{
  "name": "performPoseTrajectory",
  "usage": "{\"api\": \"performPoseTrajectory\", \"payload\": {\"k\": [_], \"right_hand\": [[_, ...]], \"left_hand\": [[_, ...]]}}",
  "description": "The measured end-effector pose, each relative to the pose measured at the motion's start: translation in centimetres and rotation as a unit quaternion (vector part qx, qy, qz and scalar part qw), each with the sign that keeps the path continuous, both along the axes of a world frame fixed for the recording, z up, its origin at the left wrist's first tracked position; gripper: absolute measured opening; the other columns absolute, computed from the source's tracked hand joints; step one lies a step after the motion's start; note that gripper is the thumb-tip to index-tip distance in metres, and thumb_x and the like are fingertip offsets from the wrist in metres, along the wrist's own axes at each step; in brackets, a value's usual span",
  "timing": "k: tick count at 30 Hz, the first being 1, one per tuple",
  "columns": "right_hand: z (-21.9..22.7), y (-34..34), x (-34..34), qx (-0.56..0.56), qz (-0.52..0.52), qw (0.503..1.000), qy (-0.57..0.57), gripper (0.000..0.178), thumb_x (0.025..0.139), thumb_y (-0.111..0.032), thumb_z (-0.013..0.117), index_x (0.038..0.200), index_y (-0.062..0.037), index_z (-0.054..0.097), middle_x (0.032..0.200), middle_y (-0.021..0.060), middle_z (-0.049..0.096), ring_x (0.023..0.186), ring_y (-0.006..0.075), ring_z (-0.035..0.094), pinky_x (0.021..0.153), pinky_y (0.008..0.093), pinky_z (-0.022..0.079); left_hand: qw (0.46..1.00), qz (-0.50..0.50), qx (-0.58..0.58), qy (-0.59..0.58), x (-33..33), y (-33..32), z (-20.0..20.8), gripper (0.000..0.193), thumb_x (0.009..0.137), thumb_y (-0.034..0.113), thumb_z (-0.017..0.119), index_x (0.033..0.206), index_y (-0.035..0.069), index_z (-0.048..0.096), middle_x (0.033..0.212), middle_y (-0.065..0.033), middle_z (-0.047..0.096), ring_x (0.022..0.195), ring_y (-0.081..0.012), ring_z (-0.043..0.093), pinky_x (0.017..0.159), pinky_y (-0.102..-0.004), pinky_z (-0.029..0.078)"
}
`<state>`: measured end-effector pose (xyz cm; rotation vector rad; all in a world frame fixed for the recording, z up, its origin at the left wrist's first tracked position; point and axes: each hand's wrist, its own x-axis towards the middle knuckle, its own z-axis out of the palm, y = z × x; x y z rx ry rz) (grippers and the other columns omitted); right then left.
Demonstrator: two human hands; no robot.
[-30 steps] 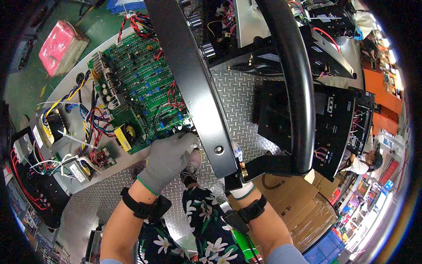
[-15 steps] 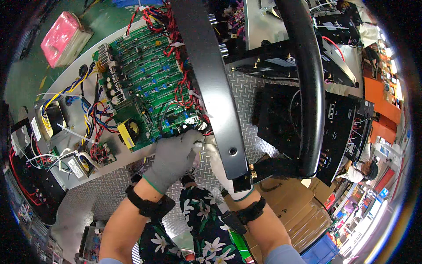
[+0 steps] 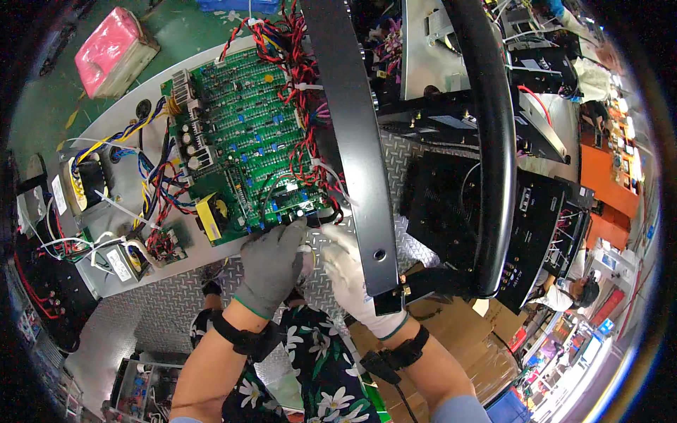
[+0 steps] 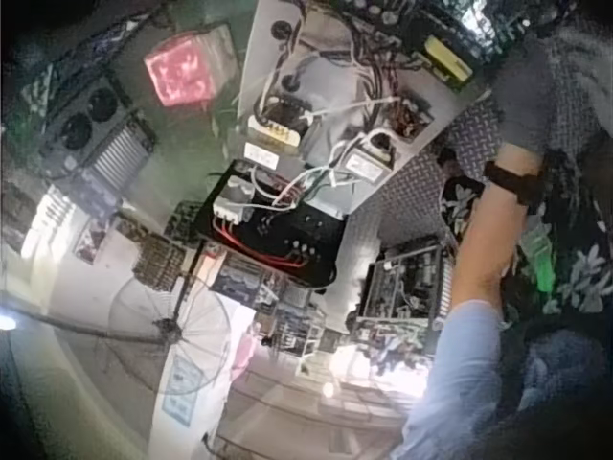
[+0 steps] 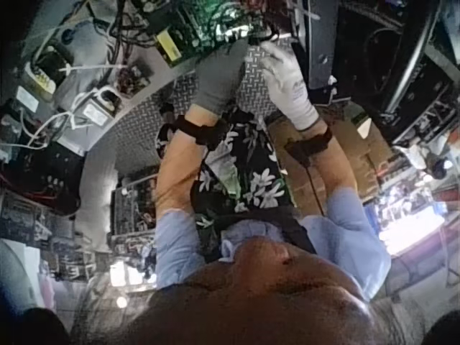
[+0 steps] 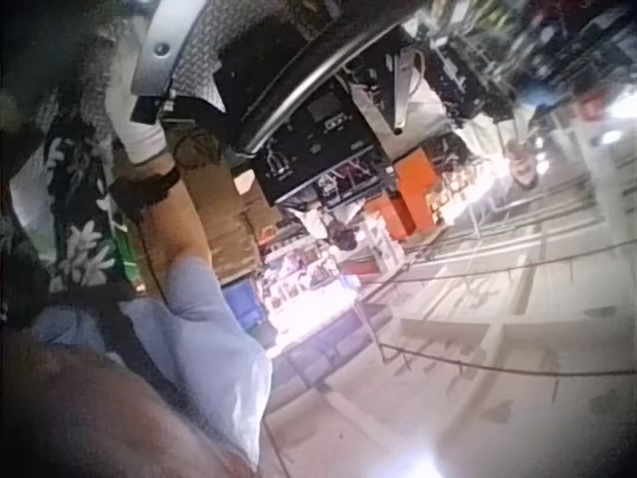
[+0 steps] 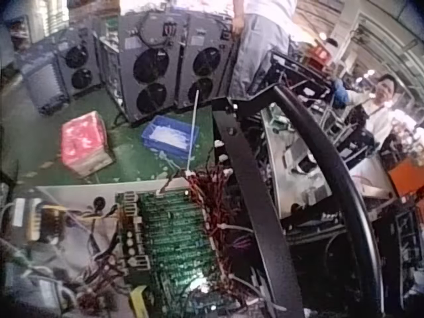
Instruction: Assembling and wiring electronic components into a metal chassis at a factory workstation.
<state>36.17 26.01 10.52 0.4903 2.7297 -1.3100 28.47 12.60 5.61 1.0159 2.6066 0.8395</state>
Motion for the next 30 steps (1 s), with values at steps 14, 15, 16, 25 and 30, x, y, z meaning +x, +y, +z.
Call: {"api": "performPoseTrajectory", "payload": {"k": [14, 15, 16, 25, 30], "right_hand": [[1.1, -4.2, -0.1, -0.513, -0.352, 0.782, -0.032, 0.009, 0.097, -0.015, 0.047, 0.104, -0.0091, 0.046, 0.086, -0.0003, 0.053, 0.050, 0.0029, 0.033, 0.046, 0.0184, 0.029], [1.7, -4.7, -0.7, -0.569, -0.371, 0.734, -0.009, 0.006, 0.098, -0.011, 0.044, 0.103, -0.0094, 0.046, 0.091, -0.0003, 0.052, 0.051, 0.0033, 0.034, 0.047, 0.0181, 0.030], [1.8, -4.8, -0.5, -0.588, -0.382, 0.713, 0.001, 0.005, 0.098, -0.010, 0.044, 0.102, -0.0091, 0.046, 0.097, 0.0030, 0.054, 0.050, 0.0045, 0.033, 0.047, 0.0190, 0.029], [2.8, -4.2, 0.2, -0.600, -0.421, 0.680, -0.017, 0.009, 0.095, -0.017, 0.052, 0.100, -0.0103, 0.052, 0.104, 0.0018, 0.057, 0.047, 0.0048, 0.031, 0.045, 0.0208, 0.027], [2.3, -3.9, 3.6, -0.499, -0.368, 0.776, -0.117, 0.017, 0.095, -0.019, 0.050, 0.106, -0.0056, 0.052, 0.107, 0.0082, 0.061, 0.068, 0.0102, 0.057, 0.059, 0.0245, 0.044]], "left_hand": [[0.989, 0.057, 0.109, -0.081, 1.3, 1.7, -2.9, 0.027, 0.070, 0.014, 0.064, 0.096, 0.014, 0.059, 0.070, -0.0047, 0.059, 0.058, -0.0242, 0.059, 0.055, -0.0372, 0.046], [0.990, 0.063, 0.105, -0.070, 1.3, 1.6, -3.1, 0.025, 0.071, 0.015, 0.063, 0.095, 0.015, 0.059, 0.068, -0.0044, 0.059, 0.057, -0.0242, 0.059, 0.054, -0.0368, 0.045], [0.993, 0.053, 0.096, -0.047, 1.0, 1.5, -2.9, 0.023, 0.071, 0.016, 0.063, 0.094, 0.016, 0.060, 0.067, -0.0032, 0.059, 0.055, -0.0231, 0.058, 0.052, -0.0357, 0.044], [0.999, -0.016, 0.022, 0.033, 0.6, 1.3, -2.1, 0.010, 0.081, 0.015, 0.052, 0.089, 0.010, 0.052, 0.066, -0.0048, 0.058, 0.056, -0.0201, 0.061, 0.050, -0.0334, 0.048], [0.992, 0.002, 0.105, -0.073, 0.2, -0.6, -0.4, 0.021, 0.077, 0.015, 0.057, 0.096, 0.007, 0.053, 0.066, -0.0055, 0.056, 0.057, -0.0243, 0.061, 0.054, -0.0366, 0.049]]}}
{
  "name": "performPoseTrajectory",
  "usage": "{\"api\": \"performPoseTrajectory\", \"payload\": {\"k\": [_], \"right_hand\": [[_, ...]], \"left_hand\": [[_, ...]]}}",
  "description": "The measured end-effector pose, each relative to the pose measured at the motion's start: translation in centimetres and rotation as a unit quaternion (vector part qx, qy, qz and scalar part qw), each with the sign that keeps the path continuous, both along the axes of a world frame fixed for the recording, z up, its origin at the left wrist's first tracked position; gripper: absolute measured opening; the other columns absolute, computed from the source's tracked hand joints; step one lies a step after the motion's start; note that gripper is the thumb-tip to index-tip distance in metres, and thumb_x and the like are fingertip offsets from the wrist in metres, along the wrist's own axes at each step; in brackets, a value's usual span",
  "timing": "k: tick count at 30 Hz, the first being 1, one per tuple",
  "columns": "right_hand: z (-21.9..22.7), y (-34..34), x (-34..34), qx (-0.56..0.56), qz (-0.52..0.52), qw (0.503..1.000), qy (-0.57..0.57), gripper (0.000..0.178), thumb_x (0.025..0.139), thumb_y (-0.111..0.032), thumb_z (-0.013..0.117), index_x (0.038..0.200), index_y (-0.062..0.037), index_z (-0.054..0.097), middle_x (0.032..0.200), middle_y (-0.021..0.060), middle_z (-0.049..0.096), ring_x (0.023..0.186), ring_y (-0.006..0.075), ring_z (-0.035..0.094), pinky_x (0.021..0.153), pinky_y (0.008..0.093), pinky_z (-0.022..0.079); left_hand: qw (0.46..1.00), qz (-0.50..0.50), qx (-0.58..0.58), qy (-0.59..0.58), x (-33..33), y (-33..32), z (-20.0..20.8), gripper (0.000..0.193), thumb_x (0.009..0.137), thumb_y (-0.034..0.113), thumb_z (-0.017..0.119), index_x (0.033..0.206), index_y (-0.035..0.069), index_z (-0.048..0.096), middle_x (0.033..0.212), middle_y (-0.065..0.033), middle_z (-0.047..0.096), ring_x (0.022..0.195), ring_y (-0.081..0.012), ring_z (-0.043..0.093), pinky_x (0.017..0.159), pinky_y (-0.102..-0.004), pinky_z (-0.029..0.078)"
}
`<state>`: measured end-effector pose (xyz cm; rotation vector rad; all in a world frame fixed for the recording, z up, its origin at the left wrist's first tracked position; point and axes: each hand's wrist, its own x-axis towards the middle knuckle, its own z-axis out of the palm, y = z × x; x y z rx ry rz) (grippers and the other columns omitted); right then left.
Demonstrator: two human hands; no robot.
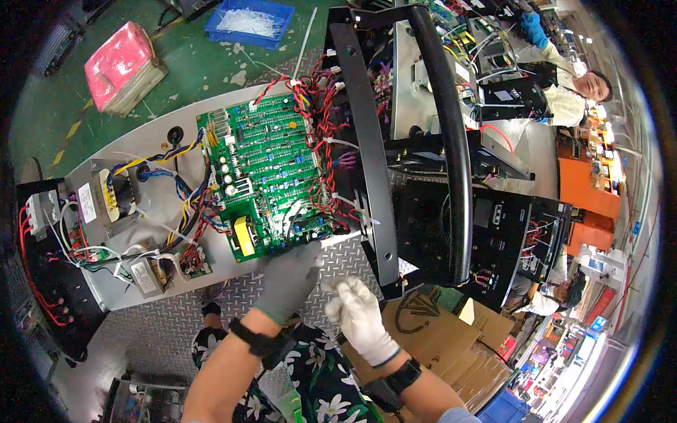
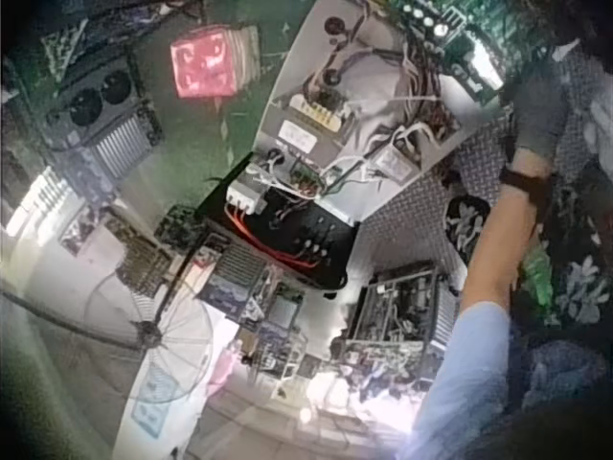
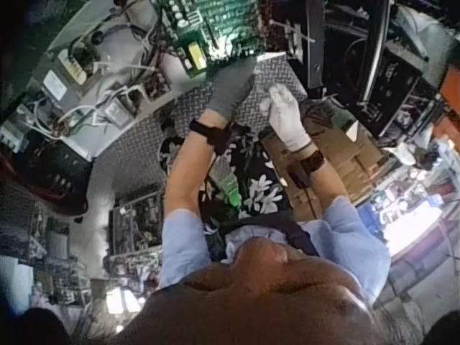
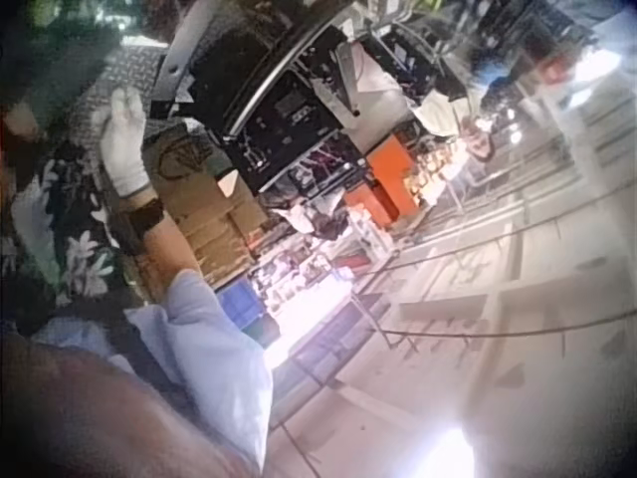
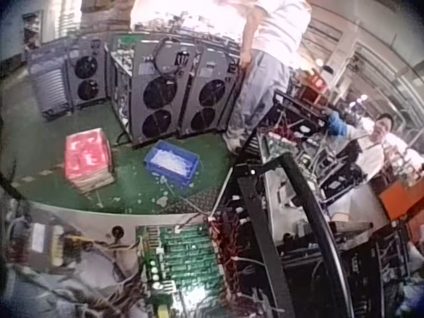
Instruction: Assembling and wiring electronic components into a metal chassis at a factory workstation.
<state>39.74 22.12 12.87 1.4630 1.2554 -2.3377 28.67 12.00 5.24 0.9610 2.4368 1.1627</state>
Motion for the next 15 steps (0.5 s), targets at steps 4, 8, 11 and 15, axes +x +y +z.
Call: {"api": "performPoseTrajectory", "payload": {"k": [4, 8, 11, 15], "right_hand": [[0.6, -0.1, 4.4, 0.040, 0.007, 0.996, -0.079, 0.018, 0.095, -0.019, 0.050, 0.106, -0.0045, 0.051, 0.107, 0.0120, 0.063, 0.073, 0.0123, 0.060, 0.067, 0.0243, 0.049], [1.0, -2.7, 5.4, -0.013, 0.019, 0.983, -0.181, 0.023, 0.096, -0.022, 0.049, 0.107, -0.0021, 0.052, 0.094, 0.0117, 0.065, 0.074, 0.0139, 0.061, 0.067, 0.0250, 0.049], [1.3, -3.3, 4.0, -0.027, 0.123, 0.979, -0.160, 0.024, 0.094, -0.022, 0.052, 0.104, 0.0000, 0.053, 0.092, 0.0118, 0.063, 0.074, 0.0150, 0.060, 0.067, 0.0255, 0.049], [1.2, -3.4, 2.7, -0.001, 0.127, 0.986, -0.105, 0.027, 0.095, -0.022, 0.050, 0.105, 0.0025, 0.054, 0.089, 0.0103, 0.065, 0.078, 0.0142, 0.062, 0.071, 0.0252, 0.050]], "left_hand": [[0.989, 0.117, 0.043, -0.085, -2.2, -1.7, 4.8, 0.039, 0.076, 0.009, 0.061, 0.114, 0.006, 0.055, 0.086, -0.0137, 0.063, 0.067, -0.0309, 0.060, 0.061, -0.0388, 0.047], [0.976, 0.176, 0.000, -0.131, -3.3, -0.8, 5.0, 0.030, 0.083, 0.014, 0.062, 0.111, 0.003, 0.056, 0.087, -0.0153, 0.064, 0.069, -0.0303, 0.062, 0.062, -0.0383, 0.048], [0.974, 0.178, 0.006, -0.141, -3.1, 0.4, 4.2, 0.025, 0.083, 0.012, 0.061, 0.107, 0.005, 0.057, 0.079, -0.0140, 0.064, 0.067, -0.0268, 0.063, 0.058, -0.0356, 0.047], [0.971, 0.170, 0.051, -0.160, -1.7, 0.4, 4.2, 0.019, 0.081, 0.012, 0.061, 0.099, 0.006, 0.057, 0.076, -0.0136, 0.061, 0.065, -0.0280, 0.062, 0.057, -0.0371, 0.047]]}}
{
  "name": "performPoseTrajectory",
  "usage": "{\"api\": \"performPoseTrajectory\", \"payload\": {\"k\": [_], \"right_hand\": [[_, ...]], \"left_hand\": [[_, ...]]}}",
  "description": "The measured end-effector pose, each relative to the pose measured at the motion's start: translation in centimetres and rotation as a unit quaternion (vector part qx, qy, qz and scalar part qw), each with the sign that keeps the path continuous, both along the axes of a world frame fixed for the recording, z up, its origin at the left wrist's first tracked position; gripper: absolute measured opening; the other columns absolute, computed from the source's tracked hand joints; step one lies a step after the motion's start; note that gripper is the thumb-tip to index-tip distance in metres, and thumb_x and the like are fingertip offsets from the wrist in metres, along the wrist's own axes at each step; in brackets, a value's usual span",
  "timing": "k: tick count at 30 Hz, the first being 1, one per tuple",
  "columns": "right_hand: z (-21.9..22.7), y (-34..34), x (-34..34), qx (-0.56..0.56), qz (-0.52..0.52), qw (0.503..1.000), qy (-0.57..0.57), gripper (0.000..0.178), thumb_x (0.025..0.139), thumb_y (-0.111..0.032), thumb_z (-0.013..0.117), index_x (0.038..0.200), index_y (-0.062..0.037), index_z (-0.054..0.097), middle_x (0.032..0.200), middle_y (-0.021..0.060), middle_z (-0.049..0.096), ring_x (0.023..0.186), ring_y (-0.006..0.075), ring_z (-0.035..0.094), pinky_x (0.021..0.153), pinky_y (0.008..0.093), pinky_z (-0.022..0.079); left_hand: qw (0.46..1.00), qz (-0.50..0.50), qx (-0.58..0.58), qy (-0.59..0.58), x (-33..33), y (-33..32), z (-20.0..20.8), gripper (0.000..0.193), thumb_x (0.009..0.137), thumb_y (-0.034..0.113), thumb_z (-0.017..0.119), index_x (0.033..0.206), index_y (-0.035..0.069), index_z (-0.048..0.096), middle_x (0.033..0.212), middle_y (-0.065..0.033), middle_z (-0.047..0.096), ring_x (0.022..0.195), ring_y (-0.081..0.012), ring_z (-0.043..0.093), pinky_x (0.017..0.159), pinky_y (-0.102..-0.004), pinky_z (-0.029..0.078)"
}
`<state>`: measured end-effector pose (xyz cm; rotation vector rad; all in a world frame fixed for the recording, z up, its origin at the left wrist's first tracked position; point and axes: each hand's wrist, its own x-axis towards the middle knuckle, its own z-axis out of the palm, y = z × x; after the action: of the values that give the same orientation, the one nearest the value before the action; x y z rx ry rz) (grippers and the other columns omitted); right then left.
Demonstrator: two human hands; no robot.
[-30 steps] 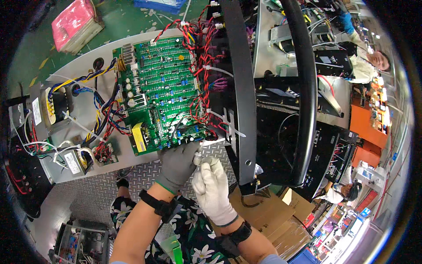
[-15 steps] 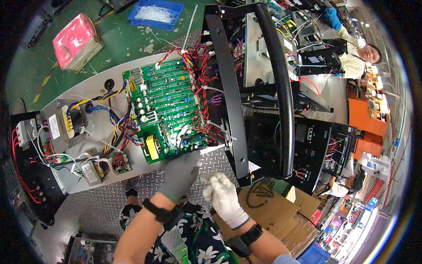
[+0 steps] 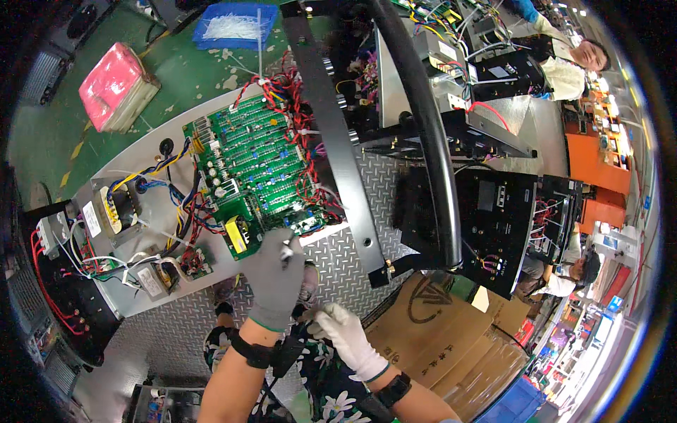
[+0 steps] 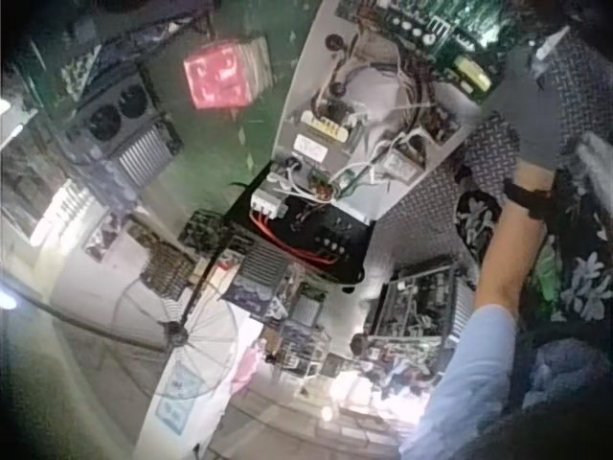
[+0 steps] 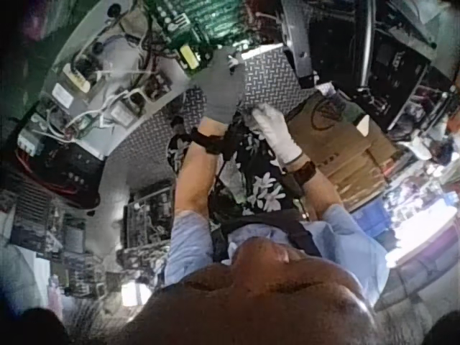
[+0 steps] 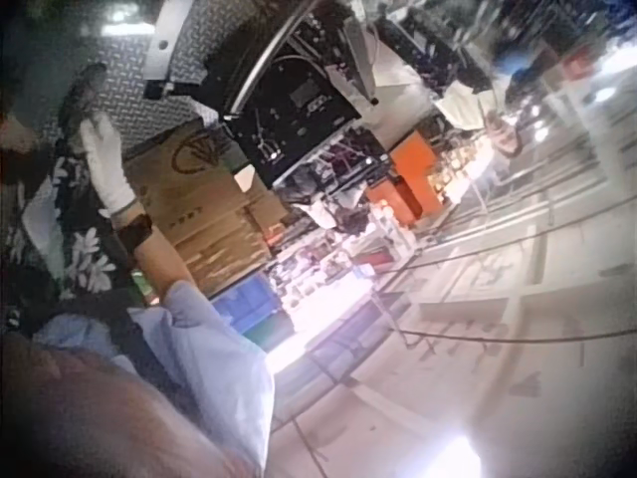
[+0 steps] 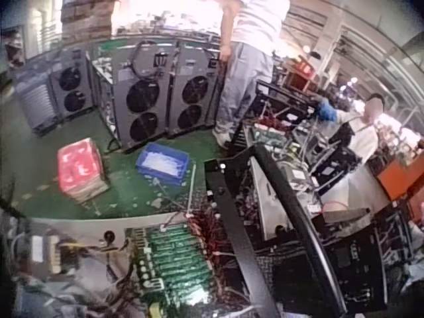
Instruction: Assembling and wiring electronic components into a metal chassis at a factory workstation.
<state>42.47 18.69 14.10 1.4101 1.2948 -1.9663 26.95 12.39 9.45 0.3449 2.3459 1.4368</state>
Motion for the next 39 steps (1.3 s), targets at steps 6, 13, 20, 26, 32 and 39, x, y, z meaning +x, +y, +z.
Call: {"api": "performPoseTrajectory", "payload": {"k": [6, 13, 20, 26, 32, 39], "right_hand": [[-0.3, 2.1, 0.4, 0.016, -0.040, 0.999, -0.005, 0.021, 0.094, -0.016, 0.052, 0.100, 0.0034, 0.056, 0.090, 0.0084, 0.064, 0.076, 0.0120, 0.060, 0.070, 0.0249, 0.050], [-3.5, 4.3, -1.3, 0.161, 0.016, 0.987, 0.003, 0.022, 0.092, -0.007, 0.050, 0.111, 0.0039, 0.053, 0.100, 0.0069, 0.060, 0.090, 0.0113, 0.058, 0.080, 0.0250, 0.048], [-3.5, 3.8, -7.0, 0.114, -0.079, 0.982, 0.126, 0.035, 0.090, 0.001, 0.049, 0.124, 0.0068, 0.045, 0.110, 0.0077, 0.058, 0.101, 0.0123, 0.055, 0.089, 0.0233, 0.044], [-3.9, 3.6, -5.8, 0.176, -0.095, 0.977, 0.076, 0.028, 0.090, -0.003, 0.053, 0.118, 0.0029, 0.052, 0.099, 0.0029, 0.059, 0.092, 0.0076, 0.055, 0.083, 0.0213, 0.044], [-2.9, 2.4, -7.0, 0.435, 0.174, 0.868, 0.163, 0.025, 0.087, -0.002, 0.052, 0.110, 0.0052, 0.058, 0.100, 0.0099, 0.061, 0.092, 0.0157, 0.058, 0.085, 0.0264, 0.044], [-3.3, 2.8, -5.5, 0.304, 0.045, 0.943, 0.131, 0.033, 0.090, -0.003, 0.048, 0.121, 0.0069, 0.049, 0.115, 0.0131, 0.057, 0.098, 0.0157, 0.058, 0.085, 0.0268, 0.047]], "left_hand": [[0.980, -0.140, -0.112, 0.084, 1.2, 4.7, 0.0, 0.034, 0.072, 0.012, 0.061, 0.105, 0.006, 0.053, 0.085, -0.0128, 0.059, 0.070, -0.0322, 0.060, 0.064, -0.0447, 0.045], [0.988, -0.130, -0.073, 0.048, 2.2, 2.4, 0.1, 0.045, 0.073, 0.010, 0.059, 0.117, 0.007, 0.053, 0.096, -0.0161, 0.059, 0.079, -0.0346, 0.061, 0.066, -0.0436, 0.049], [0.977, -0.163, -0.135, 0.002, 2.2, 0.7, -1.1, 0.050, 0.071, 0.009, 0.064, 0.120, 0.009, 0.053, 0.104, -0.0142, 0.058, 0.087, -0.0344, 0.060, 0.070, -0.0424, 0.051], [0.963, -0.206, -0.111, 0.134, 1.7, -0.2, -1.6, 0.049, 0.072, 0.008, 0.061, 0.120, 0.006, 0.050, 0.100, -0.0104, 0.055, 0.070, -0.0258, 0.062, 0.056, -0.0338, 0.051], [0.952, -0.222, -0.155, 0.144, 2.4, -1.5, -2.7, 0.058, 0.070, 0.006, 0.061, 0.126, 0.005, 0.047, 0.109, -0.0102, 0.052, 0.071, -0.0220, 0.063, 0.057, -0.0321, 0.052], [0.955, -0.231, -0.149, 0.113, 2.3, -2.2, -2.4, 0.061, 0.074, 0.008, 0.061, 0.131, 0.006, 0.041, 0.111, -0.0121, 0.052, 0.074, -0.0284, 0.063, 0.060, -0.0373, 0.053]]}}
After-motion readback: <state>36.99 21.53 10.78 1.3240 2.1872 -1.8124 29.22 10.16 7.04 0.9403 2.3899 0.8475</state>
